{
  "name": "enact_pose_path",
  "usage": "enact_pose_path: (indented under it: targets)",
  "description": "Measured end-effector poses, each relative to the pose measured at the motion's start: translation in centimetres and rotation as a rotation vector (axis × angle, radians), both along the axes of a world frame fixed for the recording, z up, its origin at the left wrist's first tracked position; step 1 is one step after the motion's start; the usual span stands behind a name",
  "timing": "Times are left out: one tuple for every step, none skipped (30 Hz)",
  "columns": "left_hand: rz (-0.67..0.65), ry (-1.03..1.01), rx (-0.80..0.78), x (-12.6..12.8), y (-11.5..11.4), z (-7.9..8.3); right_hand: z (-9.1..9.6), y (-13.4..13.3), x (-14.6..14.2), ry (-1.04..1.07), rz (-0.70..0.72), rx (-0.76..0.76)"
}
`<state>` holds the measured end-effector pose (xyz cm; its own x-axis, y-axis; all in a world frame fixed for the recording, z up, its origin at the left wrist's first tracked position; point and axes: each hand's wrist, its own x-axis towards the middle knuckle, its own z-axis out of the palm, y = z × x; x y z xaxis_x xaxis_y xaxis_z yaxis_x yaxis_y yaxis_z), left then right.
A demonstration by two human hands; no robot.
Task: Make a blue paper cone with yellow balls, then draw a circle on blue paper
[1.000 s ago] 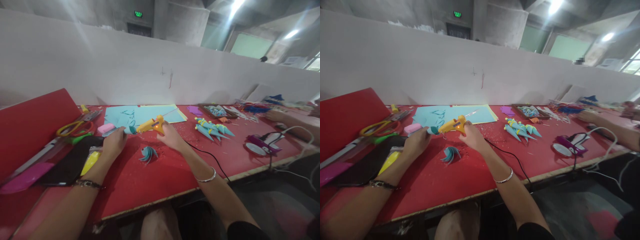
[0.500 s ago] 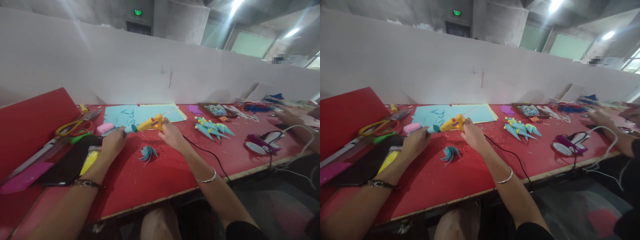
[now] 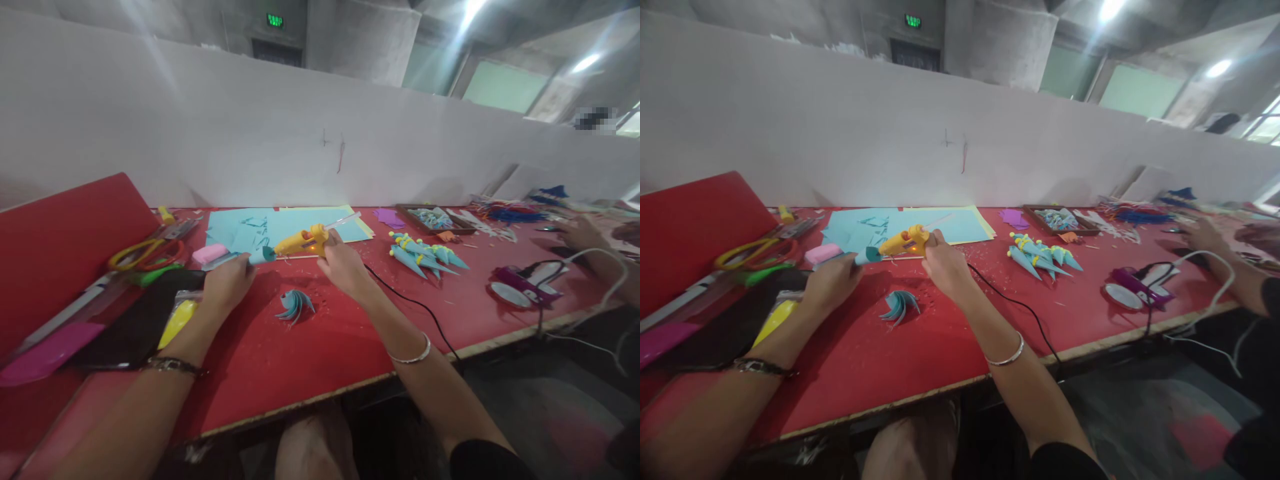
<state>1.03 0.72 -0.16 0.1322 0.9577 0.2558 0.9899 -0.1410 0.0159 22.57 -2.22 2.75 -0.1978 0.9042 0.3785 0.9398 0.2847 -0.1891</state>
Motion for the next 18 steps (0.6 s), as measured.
enact_pose_path:
  targets:
    - [-0.004, 0.001, -0.002, 0.00, 0.00, 0.01, 0.03, -0.01, -0.03, -0.002, -0.003, -0.001]
    - [-0.006, 0.004, -0.003, 0.00, 0.02, 0.01, 0.07, -0.04, -0.05, -0.003, -0.007, -0.002]
    - [-0.010, 0.008, -0.006, 0.00, 0.04, 0.01, 0.13, -0.07, -0.09, -0.005, -0.011, -0.004]
    - [-0.013, 0.012, -0.010, 0.01, 0.06, 0.00, 0.19, -0.10, -0.12, -0.007, -0.015, -0.007]
    - [-0.015, 0.015, -0.013, 0.01, 0.08, -0.02, 0.25, -0.14, -0.16, -0.009, -0.018, -0.008]
    - [-0.016, 0.020, -0.018, 0.02, 0.11, -0.05, 0.32, -0.17, -0.19, -0.010, -0.022, -0.009]
    - [-0.020, 0.026, -0.023, 0.03, 0.13, -0.08, 0.37, -0.19, -0.21, -0.012, -0.027, -0.008]
    - [-0.023, 0.030, -0.027, 0.03, 0.15, -0.11, 0.41, -0.21, -0.23, -0.014, -0.031, -0.007]
    - [-0.023, 0.033, -0.030, 0.04, 0.17, -0.15, 0.44, -0.21, -0.25, -0.014, -0.034, -0.004]
    - [-0.025, 0.036, -0.032, 0.04, 0.19, -0.19, 0.45, -0.21, -0.26, -0.012, -0.036, -0.001]
    - [-0.029, 0.036, -0.034, 0.04, 0.19, -0.22, 0.44, -0.19, -0.26, -0.010, -0.035, 0.002]
    - [-0.034, 0.036, -0.036, 0.05, 0.20, -0.25, 0.42, -0.16, -0.26, -0.007, -0.035, 0.003]
    - [-0.039, 0.033, -0.038, 0.05, 0.20, -0.27, 0.40, -0.13, -0.25, -0.004, -0.032, 0.004]
    - [-0.046, 0.030, -0.041, 0.07, 0.19, -0.28, 0.36, -0.09, -0.24, -0.002, -0.030, 0.004]
    - [-0.052, 0.025, -0.043, 0.08, 0.19, -0.28, 0.34, -0.05, -0.24, -0.001, -0.029, 0.003]
    - [-0.055, 0.020, -0.046, 0.10, 0.18, -0.27, 0.31, -0.03, -0.23, -0.001, -0.030, 0.001]
    - [-0.055, 0.015, -0.051, 0.12, 0.17, -0.26, 0.29, 0.00, -0.23, -0.002, -0.032, 0.001]
    - [-0.055, 0.012, -0.055, 0.14, 0.16, -0.24, 0.28, 0.02, -0.22, -0.002, -0.035, 0.001]
